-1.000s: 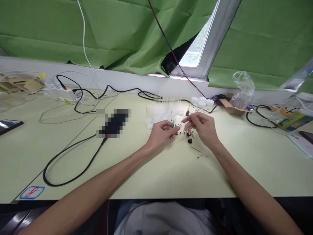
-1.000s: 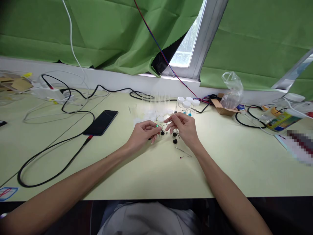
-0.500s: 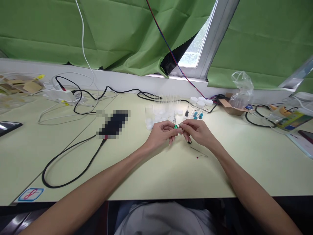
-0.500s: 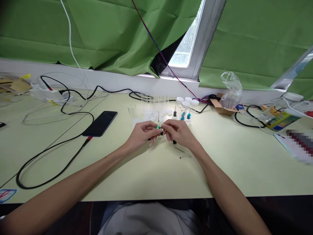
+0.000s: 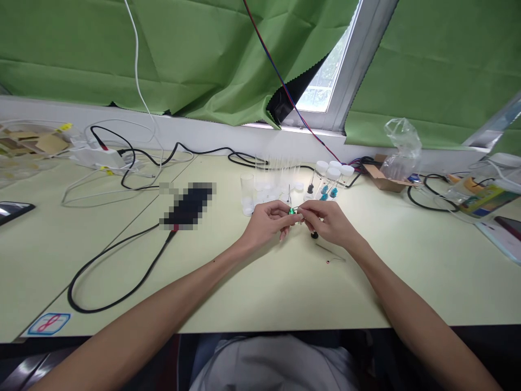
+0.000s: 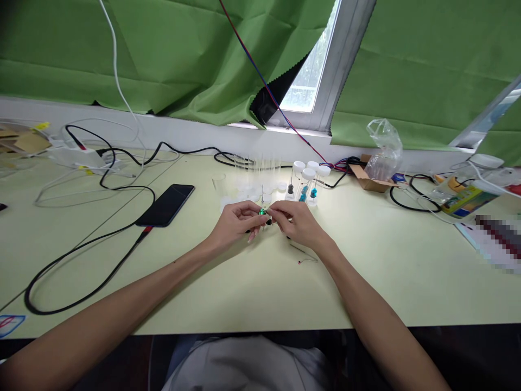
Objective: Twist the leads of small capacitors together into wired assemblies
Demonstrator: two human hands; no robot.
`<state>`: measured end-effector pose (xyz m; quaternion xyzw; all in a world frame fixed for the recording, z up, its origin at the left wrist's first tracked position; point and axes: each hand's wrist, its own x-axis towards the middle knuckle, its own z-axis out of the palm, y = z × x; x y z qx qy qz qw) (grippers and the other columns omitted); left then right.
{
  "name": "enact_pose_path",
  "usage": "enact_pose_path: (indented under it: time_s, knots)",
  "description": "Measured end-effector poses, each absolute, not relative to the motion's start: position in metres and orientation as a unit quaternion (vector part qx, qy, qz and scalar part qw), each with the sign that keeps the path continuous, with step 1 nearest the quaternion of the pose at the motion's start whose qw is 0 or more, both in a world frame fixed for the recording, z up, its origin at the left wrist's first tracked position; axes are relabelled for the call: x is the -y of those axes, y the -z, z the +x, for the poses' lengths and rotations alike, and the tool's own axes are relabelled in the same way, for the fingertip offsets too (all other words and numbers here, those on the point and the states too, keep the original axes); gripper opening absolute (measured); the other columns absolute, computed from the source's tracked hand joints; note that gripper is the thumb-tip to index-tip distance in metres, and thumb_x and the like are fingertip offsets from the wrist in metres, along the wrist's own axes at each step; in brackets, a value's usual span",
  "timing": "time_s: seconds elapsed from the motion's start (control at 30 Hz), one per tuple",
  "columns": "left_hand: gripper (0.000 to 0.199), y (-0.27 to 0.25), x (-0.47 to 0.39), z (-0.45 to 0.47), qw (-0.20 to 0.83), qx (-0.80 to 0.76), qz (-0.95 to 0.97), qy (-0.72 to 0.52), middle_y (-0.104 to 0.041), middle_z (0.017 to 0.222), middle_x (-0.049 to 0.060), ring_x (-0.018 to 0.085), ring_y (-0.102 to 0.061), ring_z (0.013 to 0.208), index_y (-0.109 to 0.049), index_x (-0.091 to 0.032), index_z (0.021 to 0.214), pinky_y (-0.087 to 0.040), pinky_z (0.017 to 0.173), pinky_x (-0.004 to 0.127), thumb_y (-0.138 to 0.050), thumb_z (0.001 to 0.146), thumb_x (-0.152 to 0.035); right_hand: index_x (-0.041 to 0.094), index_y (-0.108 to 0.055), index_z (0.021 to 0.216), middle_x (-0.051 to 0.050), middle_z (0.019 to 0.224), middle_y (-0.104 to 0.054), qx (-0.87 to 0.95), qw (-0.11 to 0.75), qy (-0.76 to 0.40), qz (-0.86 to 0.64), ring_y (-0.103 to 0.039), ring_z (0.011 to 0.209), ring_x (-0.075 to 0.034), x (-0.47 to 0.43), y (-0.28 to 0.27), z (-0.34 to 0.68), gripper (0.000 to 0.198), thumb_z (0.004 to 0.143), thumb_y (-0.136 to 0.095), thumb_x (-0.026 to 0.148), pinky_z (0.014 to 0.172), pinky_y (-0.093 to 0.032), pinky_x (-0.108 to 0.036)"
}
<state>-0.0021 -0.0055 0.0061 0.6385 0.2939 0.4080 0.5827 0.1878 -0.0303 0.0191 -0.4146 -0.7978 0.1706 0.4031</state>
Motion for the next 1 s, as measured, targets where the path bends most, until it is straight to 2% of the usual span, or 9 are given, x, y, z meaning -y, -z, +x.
enact_pose_path:
  time_s: [0.2, 0.37, 0.67, 0.87, 1.0]
  knots:
    - [0.033, -0.004, 0.006, -0.002, 0.567, -0.303, 0.647, -0.410, -0.061, 0.061, 0.000, 0.009, -0.052, 0.045, -0.064, -0.016, 0.077, -0.041, 0.045, 0.024, -0.079, 0.072, -0.045, 0.018, -0.065, 0.082, 0.002, 0.059, -0.058, 0.830, 0.394, -0.081, -0.386, -0.050, 0.052, -0.011, 0.027, -0.016, 0.191, 0.020, 0.094, -0.049, 0.016, 0.053, -0.040, -0.023]
    - [0.033, -0.003, 0.008, -0.001, 0.549, -0.313, 0.656, -0.413, -0.059, 0.057, -0.001, 0.010, -0.052, 0.045, -0.065, -0.016, 0.077, -0.041, 0.047, 0.024, -0.075, 0.076, -0.048, 0.018, -0.067, 0.086, 0.000, 0.066, -0.061, 0.840, 0.400, -0.055, -0.362, -0.052, 0.056, -0.012, 0.023, -0.011, 0.194, 0.021, 0.093, -0.048, 0.012, 0.056, -0.040, -0.024]
    - [0.030, -0.003, 0.003, 0.000, 0.616, -0.282, 0.625, -0.388, -0.067, 0.077, 0.006, 0.016, -0.065, 0.066, -0.065, -0.014, 0.086, -0.057, 0.061, 0.031, -0.074, 0.079, -0.041, 0.018, -0.067, 0.077, -0.003, 0.069, -0.065, 0.792, 0.409, -0.139, -0.432, -0.055, 0.062, -0.013, 0.022, -0.011, 0.191, 0.021, 0.093, -0.055, 0.022, 0.057, -0.041, -0.024]
    - [0.026, 0.003, -0.001, -0.001, 0.595, -0.272, 0.639, -0.405, -0.067, 0.073, 0.004, 0.014, -0.064, 0.063, -0.063, -0.014, 0.085, -0.056, 0.060, 0.029, -0.074, 0.080, -0.037, 0.017, -0.060, 0.065, 0.002, 0.057, -0.055, 0.759, 0.407, -0.190, -0.471, -0.041, 0.051, -0.010, 0.026, -0.009, 0.185, 0.030, 0.093, -0.053, 0.025, 0.052, -0.033, -0.024]
    - [0.024, 0.006, -0.002, -0.002, 0.583, -0.264, 0.648, -0.413, -0.067, 0.073, 0.003, 0.013, -0.063, 0.061, -0.062, -0.015, 0.084, -0.053, 0.059, 0.028, -0.073, 0.082, -0.036, 0.018, -0.057, 0.063, 0.004, 0.054, -0.052, 0.750, 0.420, -0.204, -0.468, -0.039, 0.049, -0.009, 0.028, -0.007, 0.181, 0.032, 0.094, -0.051, 0.024, 0.053, -0.032, -0.024]
